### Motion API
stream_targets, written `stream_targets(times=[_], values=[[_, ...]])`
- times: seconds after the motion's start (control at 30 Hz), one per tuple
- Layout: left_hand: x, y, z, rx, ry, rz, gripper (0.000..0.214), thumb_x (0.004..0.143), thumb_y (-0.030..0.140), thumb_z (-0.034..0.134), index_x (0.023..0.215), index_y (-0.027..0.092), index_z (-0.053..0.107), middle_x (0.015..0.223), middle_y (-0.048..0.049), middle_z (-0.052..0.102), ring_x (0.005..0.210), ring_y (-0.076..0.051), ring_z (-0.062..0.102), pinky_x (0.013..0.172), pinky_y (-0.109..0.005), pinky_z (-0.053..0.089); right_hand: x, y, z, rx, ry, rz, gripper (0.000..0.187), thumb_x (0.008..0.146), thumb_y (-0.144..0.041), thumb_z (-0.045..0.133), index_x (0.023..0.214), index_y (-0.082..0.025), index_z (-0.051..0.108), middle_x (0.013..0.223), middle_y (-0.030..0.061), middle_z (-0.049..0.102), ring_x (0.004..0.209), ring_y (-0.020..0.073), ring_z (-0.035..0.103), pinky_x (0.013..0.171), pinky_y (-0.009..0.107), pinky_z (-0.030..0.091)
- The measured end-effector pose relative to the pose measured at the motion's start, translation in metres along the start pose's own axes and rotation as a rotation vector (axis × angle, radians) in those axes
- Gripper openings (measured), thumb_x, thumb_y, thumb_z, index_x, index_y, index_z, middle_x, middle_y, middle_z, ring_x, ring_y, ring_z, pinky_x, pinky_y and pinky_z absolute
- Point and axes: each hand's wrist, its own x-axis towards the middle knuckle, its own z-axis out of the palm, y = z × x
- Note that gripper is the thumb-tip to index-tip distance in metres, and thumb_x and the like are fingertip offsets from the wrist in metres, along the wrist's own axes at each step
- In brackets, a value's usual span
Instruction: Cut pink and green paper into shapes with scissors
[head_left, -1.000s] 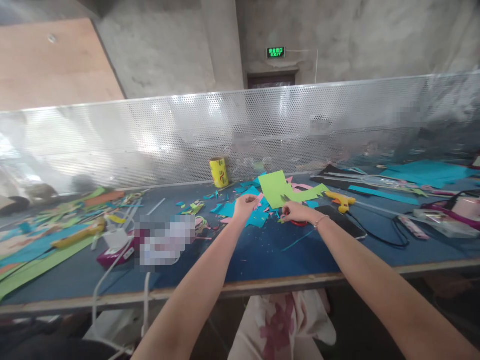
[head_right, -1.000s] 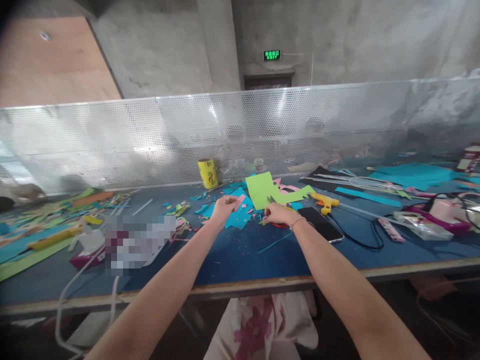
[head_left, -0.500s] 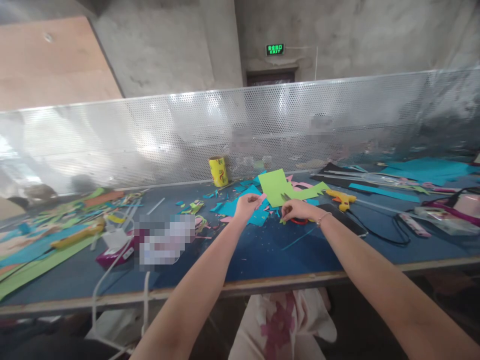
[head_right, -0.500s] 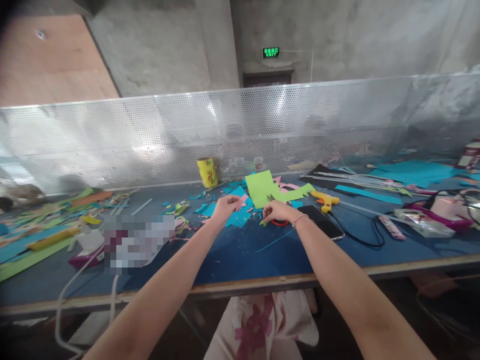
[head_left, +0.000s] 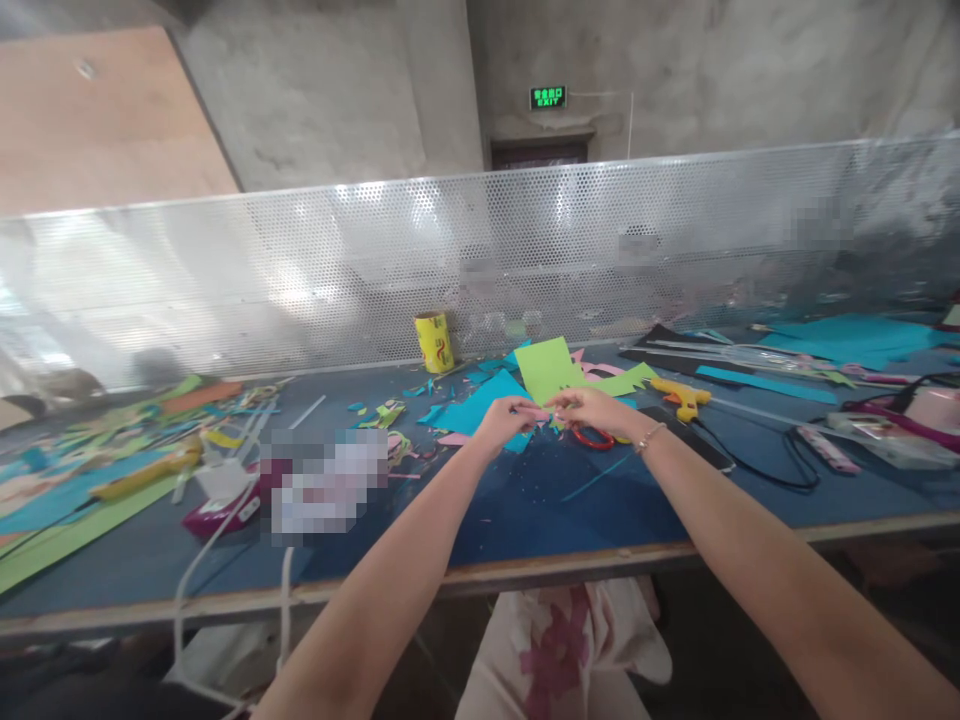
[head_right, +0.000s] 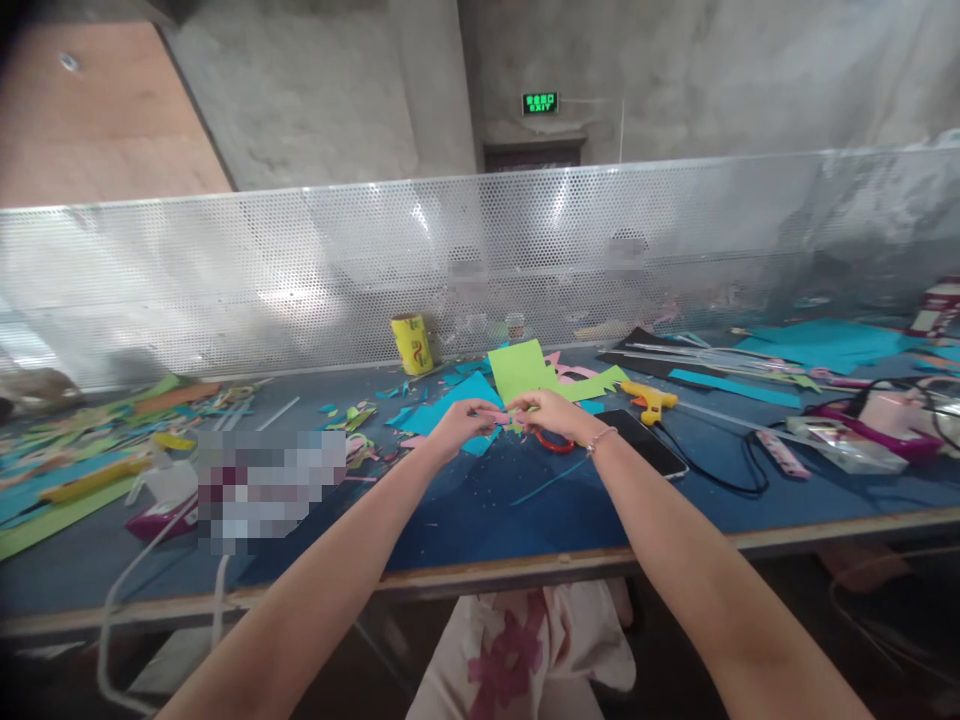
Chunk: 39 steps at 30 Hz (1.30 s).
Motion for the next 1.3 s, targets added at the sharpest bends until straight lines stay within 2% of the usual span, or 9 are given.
stream_targets(times=[0.1, 0.27, 0.5, 0.7, 0.87, 1.13, 1.3], values=[[0.0007, -0.0008, 0.0000, 0.024, 0.009, -0.002, 0.011, 0.062, 0.012, 0.059, 0.072, 0.010, 0.063, 0.053, -0.0009, 0.057, 0.048, -0.007, 0.050, 0.053, -0.022, 0.042, -0.0011, -0.0010, -0.0019, -0.017, 0.019, -0.028, 0.034, 0.070, -0.022, 0.062, 0.103, -0.017, 0.055, 0.100, 0.0092, 0.060, 0.082, 0.0148, 0.059, 0.075, 0.029, 0.046], [-0.0003, 0.0002, 0.0004, 0.012, 0.024, -0.016, 0.010, 0.061, 0.017, 0.064, 0.068, 0.011, 0.060, 0.050, -0.0004, 0.056, 0.048, -0.008, 0.051, 0.052, -0.022, 0.043, -0.0004, -0.0010, 0.0002, 0.018, 0.031, -0.019, 0.031, 0.069, -0.017, 0.059, 0.099, -0.015, 0.050, 0.102, 0.0105, 0.057, 0.086, 0.0155, 0.058, 0.077, 0.030, 0.045], [-0.0014, 0.0023, 0.0027, -0.007, 0.014, -0.064, 0.018, 0.059, 0.023, 0.068, 0.069, 0.011, 0.060, 0.057, -0.0024, 0.060, 0.051, -0.008, 0.053, 0.054, -0.022, 0.044, 0.0058, 0.0054, -0.0033, -0.064, 0.171, -0.097, 0.027, 0.061, -0.020, 0.066, 0.080, -0.016, 0.048, 0.083, 0.0037, 0.059, 0.072, 0.0142, 0.059, 0.064, 0.027, 0.046], [-0.0033, 0.0046, 0.0035, -0.086, 0.017, -0.073, 0.011, 0.061, 0.018, 0.066, 0.068, 0.011, 0.060, 0.055, -0.0015, 0.059, 0.051, -0.008, 0.053, 0.056, -0.023, 0.044, 0.0042, 0.0007, -0.0042, -0.168, 0.197, -0.113, 0.016, 0.066, -0.021, 0.061, 0.079, -0.015, 0.055, 0.076, 0.0038, 0.062, 0.066, 0.0135, 0.059, 0.058, 0.024, 0.043], [-0.0042, 0.0062, 0.0048, -0.155, 0.019, -0.077, 0.011, 0.061, 0.017, 0.066, 0.066, 0.011, 0.059, 0.052, -0.0002, 0.057, 0.048, -0.007, 0.051, 0.054, -0.022, 0.042, 0.0033, -0.0026, 0.0004, -0.188, 0.205, -0.111, 0.013, 0.067, -0.020, 0.059, 0.078, -0.015, 0.054, 0.075, 0.0036, 0.063, 0.065, 0.0129, 0.059, 0.057, 0.024, 0.043], [-0.0054, 0.0072, 0.0059, -0.186, 0.021, -0.073, 0.013, 0.061, 0.017, 0.066, 0.068, 0.010, 0.059, 0.055, -0.0004, 0.058, 0.049, -0.007, 0.051, 0.056, -0.023, 0.042, 0.0031, -0.0023, 0.0008, -0.160, 0.162, -0.151, 0.016, 0.067, -0.022, 0.058, 0.081, -0.015, 0.053, 0.083, 0.0059, 0.063, 0.071, 0.0141, 0.060, 0.064, 0.027, 0.044], [-0.0062, 0.0080, 0.0055, -0.209, 0.027, -0.066, 0.012, 0.062, 0.014, 0.064, 0.071, 0.010, 0.059, 0.054, 0.0005, 0.057, 0.049, -0.007, 0.052, 0.056, -0.022, 0.043, 0.0039, -0.0014, -0.0011, -0.147, 0.183, -0.155, 0.017, 0.066, -0.023, 0.058, 0.081, -0.014, 0.053, 0.079, 0.0049, 0.063, 0.068, 0.0138, 0.060, 0.062, 0.027, 0.044]])
